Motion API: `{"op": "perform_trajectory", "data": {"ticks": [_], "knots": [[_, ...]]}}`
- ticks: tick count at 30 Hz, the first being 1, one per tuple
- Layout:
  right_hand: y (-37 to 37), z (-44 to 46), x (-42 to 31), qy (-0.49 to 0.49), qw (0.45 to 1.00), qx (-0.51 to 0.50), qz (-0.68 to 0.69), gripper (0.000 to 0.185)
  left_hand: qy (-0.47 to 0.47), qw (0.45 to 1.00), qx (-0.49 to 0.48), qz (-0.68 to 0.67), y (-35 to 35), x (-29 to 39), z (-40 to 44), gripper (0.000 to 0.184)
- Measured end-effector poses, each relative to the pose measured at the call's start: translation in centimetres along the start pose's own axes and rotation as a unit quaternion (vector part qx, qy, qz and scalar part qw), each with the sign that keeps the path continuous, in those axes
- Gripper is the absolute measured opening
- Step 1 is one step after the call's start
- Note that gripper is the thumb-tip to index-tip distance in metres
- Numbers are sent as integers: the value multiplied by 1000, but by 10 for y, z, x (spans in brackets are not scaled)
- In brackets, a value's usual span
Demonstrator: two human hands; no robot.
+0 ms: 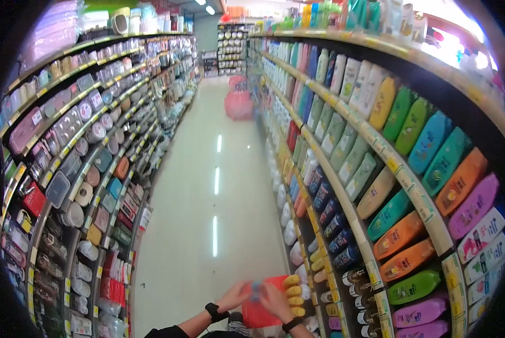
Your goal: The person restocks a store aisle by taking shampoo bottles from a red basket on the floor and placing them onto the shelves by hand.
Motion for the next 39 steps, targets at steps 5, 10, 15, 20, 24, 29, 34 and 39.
{"op": "perform_trajectory", "data": {"ticks": [5, 10, 15, 20, 24, 29, 34, 39], "knots": [[27, 8, 31, 40, 994, -20, -96, 41, 6, 1000, -7, 16, 14, -34, 1, 56], [58, -1, 62, 72, 986, -75, -130, 56, -73, 994, -36, 76, 35, -77, 3, 71], [90, -12, 88, 146, 962, -123, -194, 67, -130, 982, -58, 123, 51, -114, -2, 75], [125, -37, 120, 160, 958, -146, -187, 70, -150, 981, -98, 76, 76, -150, -12, 71], [127, -31, 120, 151, 951, -157, -217, 69, -164, 978, -119, 57, 91, -173, -17, 69], [137, -35, 136, 112, 952, -121, -259, 62, -153, 981, -115, 30, 111, -202, -17, 70], [140, -29, 139, 133, 958, -95, -237, 57, -163, 982, -90, 25, 111, -209, -4, 70], [142, -37, 146, 243, 952, -99, -155, 58, -182, 978, -105, 18, 114, -218, -4, 66]]}}
Point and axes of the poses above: each hand's wrist, its own z-axis towards the middle knuckle, its own y-axis out of the palm, x = y × z, the point moved 3 cm from there along z, towards the middle knuckle, and after that the axes turned 3 degrees about -y, right-handed, at the moved point
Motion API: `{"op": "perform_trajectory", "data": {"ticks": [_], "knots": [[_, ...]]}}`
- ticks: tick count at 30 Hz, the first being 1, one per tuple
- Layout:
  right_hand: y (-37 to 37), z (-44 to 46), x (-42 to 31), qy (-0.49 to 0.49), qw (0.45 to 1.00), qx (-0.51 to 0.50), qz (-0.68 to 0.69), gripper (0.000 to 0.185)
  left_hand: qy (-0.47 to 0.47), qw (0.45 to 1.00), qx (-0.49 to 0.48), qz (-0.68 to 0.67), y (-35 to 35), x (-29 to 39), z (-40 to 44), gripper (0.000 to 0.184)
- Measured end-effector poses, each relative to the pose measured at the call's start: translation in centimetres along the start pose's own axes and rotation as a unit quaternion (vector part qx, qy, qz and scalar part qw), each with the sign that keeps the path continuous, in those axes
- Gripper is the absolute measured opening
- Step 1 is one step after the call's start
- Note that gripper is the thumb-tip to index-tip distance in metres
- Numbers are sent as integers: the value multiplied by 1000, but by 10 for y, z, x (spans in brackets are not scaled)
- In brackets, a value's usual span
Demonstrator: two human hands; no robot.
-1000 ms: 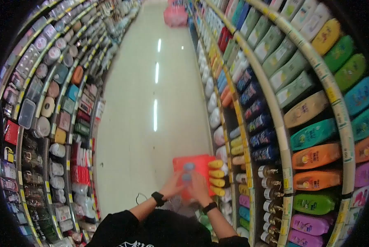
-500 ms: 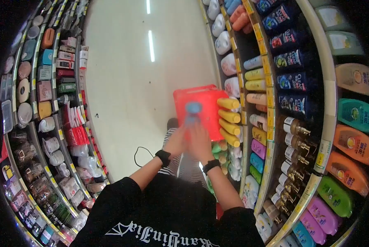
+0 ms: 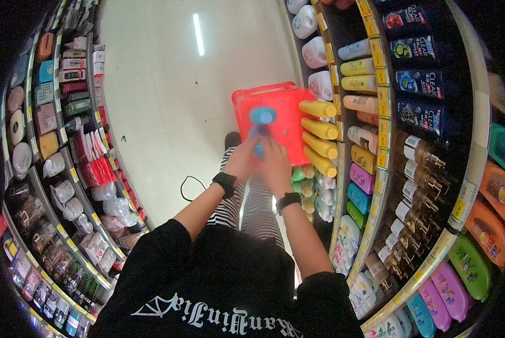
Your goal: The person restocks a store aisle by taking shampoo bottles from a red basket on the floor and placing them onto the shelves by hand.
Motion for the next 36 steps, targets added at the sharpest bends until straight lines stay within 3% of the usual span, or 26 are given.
{"op": "perform_trajectory", "data": {"ticks": [2, 9, 12, 17, 22, 25, 29, 31, 36], "knots": [[11, -7, 10, 7, 1000, -4, 12, 59, 23, 997, 29, 63, -2, 1, -1, 62], [13, -12, 14, 23, 997, -61, -42, 61, 18, 995, 20, 93, 1, -13, -2, 62], [7, -7, 8, -10, 999, -14, -37, 47, 36, 993, 33, 111, -10, -4, -4, 59], [16, -20, 19, -6, 1000, 8, -8, 51, 49, 992, 4, 113, -22, 17, -13, 51], [-21, -46, -8, 4, 999, -22, 48, 49, 44, 991, -68, 109, -24, 23, -35, 48], [-47, -63, -25, 5, 997, -33, 67, 47, 125, 985, -72, 95, -33, 39, -54, 49], [-82, -83, -43, -54, 990, 14, 131, 46, 138, 978, -121, 99, -48, 74, -78, 56], [-102, -89, -49, -82, 988, 43, 126, 46, 81, 981, -170, 44, -56, 102, -86, 52], [-155, -109, -63, -46, 985, 54, 155, 48, 112, 985, -132, 5, -63, 164, -97, 47]]}}
Point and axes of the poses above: each hand's wrist, its own z-axis towards the middle knuckle, its own y-axis out of the palm, x = y × z, the point moved 3 cm from there along z, towards the middle knuckle, and after that the axes turned 3 degrees about -y, right-handed, at the moved point
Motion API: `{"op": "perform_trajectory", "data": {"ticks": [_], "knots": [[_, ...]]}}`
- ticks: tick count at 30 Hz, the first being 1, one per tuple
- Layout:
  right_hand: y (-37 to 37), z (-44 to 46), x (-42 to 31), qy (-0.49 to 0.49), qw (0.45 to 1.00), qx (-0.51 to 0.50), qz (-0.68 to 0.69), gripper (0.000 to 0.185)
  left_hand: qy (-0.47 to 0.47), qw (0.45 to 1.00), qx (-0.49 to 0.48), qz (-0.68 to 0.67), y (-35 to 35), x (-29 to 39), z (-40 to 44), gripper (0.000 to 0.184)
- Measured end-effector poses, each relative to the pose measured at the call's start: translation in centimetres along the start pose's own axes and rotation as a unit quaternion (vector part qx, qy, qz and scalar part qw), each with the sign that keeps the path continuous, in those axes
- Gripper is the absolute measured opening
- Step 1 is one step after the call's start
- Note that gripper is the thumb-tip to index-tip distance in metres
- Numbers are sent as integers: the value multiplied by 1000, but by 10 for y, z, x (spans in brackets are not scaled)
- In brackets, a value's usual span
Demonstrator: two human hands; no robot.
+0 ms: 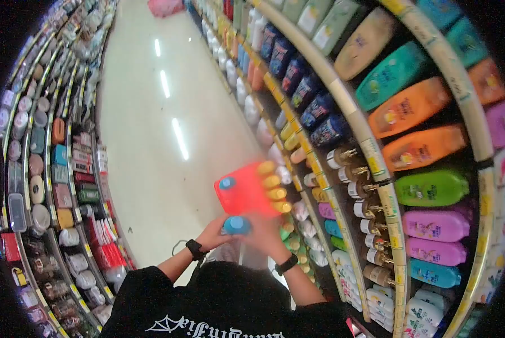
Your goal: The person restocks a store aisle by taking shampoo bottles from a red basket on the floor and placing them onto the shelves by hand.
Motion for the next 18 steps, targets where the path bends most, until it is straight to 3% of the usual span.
{"op": "perform_trajectory", "data": {"ticks": [3, 5, 7, 10, 13, 15, 17, 18], "knots": [[-27, -16, -7, -6, 999, 38, -9, 52, 24, 1000, -9, 1, -2, 40, 8, 49], [-47, -30, -12, 44, 996, 57, 55, 55, 92, 995, -9, 25, -3, 75, 13, 50], [-64, -45, -15, 50, 992, 83, 82, 56, 98, 994, -30, 35, 1, 102, 18, 54], [-69, -67, 12, 76, 995, 59, 28, 53, 136, 989, -58, -15, 15, 124, 26, 61], [-80, -86, 10, -19, 988, 152, 34, 49, 152, 980, -108, -70, 36, 147, 32, 61], [-88, -102, 15, 0, 984, 171, 50, 47, 190, 974, -115, -36, 50, 163, 33, 61], [-93, -117, 25, -49, 973, 226, -26, 52, 213, 971, -103, 21, 64, 178, 34, 60], [-100, -126, 23, -3, 976, 218, -5, 54, 222, 967, -122, 29, 70, 188, 35, 59]]}}
Point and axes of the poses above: each hand's wrist, its own z-axis towards the middle knuckle, its own y-axis out of the palm, x = y × z, the point moved 3 cm from there along z, towards the middle knuckle, and after that the axes turned 3 degrees about -y, right-handed, at the moved point
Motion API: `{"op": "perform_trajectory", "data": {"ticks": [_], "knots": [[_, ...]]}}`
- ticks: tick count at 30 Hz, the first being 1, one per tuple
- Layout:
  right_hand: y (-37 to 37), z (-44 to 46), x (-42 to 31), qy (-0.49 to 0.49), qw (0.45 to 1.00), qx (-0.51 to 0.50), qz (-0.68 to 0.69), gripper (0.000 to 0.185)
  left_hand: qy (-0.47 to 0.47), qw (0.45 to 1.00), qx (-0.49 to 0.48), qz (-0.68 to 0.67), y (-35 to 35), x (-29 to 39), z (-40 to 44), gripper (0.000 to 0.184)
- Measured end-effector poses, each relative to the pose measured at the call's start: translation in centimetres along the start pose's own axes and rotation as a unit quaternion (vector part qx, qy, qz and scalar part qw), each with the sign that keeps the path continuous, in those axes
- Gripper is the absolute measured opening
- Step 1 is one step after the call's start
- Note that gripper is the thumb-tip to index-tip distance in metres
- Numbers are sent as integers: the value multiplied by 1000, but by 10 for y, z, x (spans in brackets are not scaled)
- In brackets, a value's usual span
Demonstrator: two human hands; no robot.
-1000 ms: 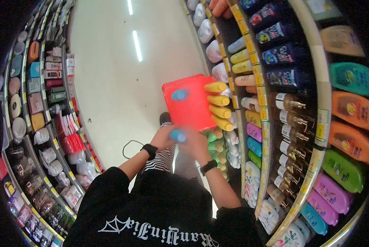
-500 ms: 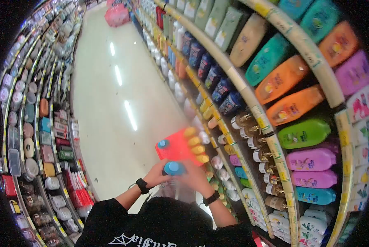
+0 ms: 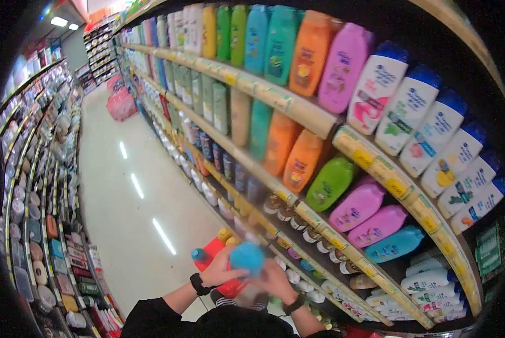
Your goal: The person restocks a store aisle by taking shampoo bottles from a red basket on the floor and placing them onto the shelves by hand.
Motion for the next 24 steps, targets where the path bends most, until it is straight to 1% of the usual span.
{"op": "perform_trajectory", "data": {"ticks": [1, 3, 4, 5, 7, 8, 9, 11, 12, 13, 14, 15, 16, 17, 18, 19, 20, 21, 23, 24], "knots": [[-10, -5, -3, -1, 1000, 11, -4, 54, 9, 1000, -7, 4, 5, 8, 6, 59], [-29, -16, -4, 6, 998, 46, 49, 56, 37, 999, -20, 10, 18, 22, 17, 58], [-37, -22, -1, -6, 997, 62, 47, 58, 67, 998, -9, 15, 27, 25, 23, 59], [-45, -28, -2, -9, 996, 71, 43, 58, 76, 997, -14, 18, 33, 31, 28, 59], [-64, -41, -3, 22, 994, 95, 52, 60, 89, 993, -41, 61, 47, 53, 36, 61], [-70, -48, 0, 21, 991, 118, 58, 61, 124, 991, -32, 44, 56, 65, 41, 57], [-78, -53, 0, 19, 989, 137, 59, 63, 133, 989, -35, 46, 65, 73, 46, 57], [-98, -66, -9, 42, 981, 158, 100, 65, 159, 987, -35, 7, 81, 88, 54, 56], [-106, -71, -7, 39, 980, 169, 98, 65, 171, 984, -44, 15, 89, 98, 59, 56], [-114, -78, -6, 21, 978, 195, 67, 65, 179, 982, -51, 19, 97, 105, 65, 56], [-122, -84, -5, 3, 975, 221, 36, 65, 184, 980, -69, 10, 106, 111, 70, 56], [-129, -90, -3, 1, 972, 233, 34, 65, 189, 978, -88, 1, 115, 120, 75, 55], [-137, -97, -1, 6, 969, 247, 20, 63, 213, 975, -65, 3, 123, 133, 74, 53], [-144, -104, 1, 12, 965, 260, 6, 61, 218, 973, -72, 4, 132, 141, 79, 53], [-150, -111, 4, 8, 955, 296, 8, 60, 215, 972, -93, -15, 141, 149, 83, 53], [-163, -124, 7, 27, 954, 298, 27, 59, 216, 968, -122, -36, 158, 159, 90, 52], [-172, -131, 4, 14, 948, 318, -5, 59, 199, 968, -146, -42, 167, 162, 94, 53], [-179, -137, 2, 2, 941, 337, -38, 59, 203, 966, -156, -42, 176, 167, 97, 53], [-189, -151, 3, 26, 931, 363, -17, 57, 213, 966, -144, -22, 190, 180, 101, 66], [-193, -158, 5, 46, 923, 381, 6, 56, 189, 966, -176, -17, 198, 184, 104, 69]]}}
Point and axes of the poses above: each hand's wrist, its own z-axis towards the middle knuckle, its own y-axis out of the palm, x = y × z, the point moved 3 cm from there along z, towards the middle knuckle, and after that the axes turned 3 degrees about -y, right-handed, at the moved point
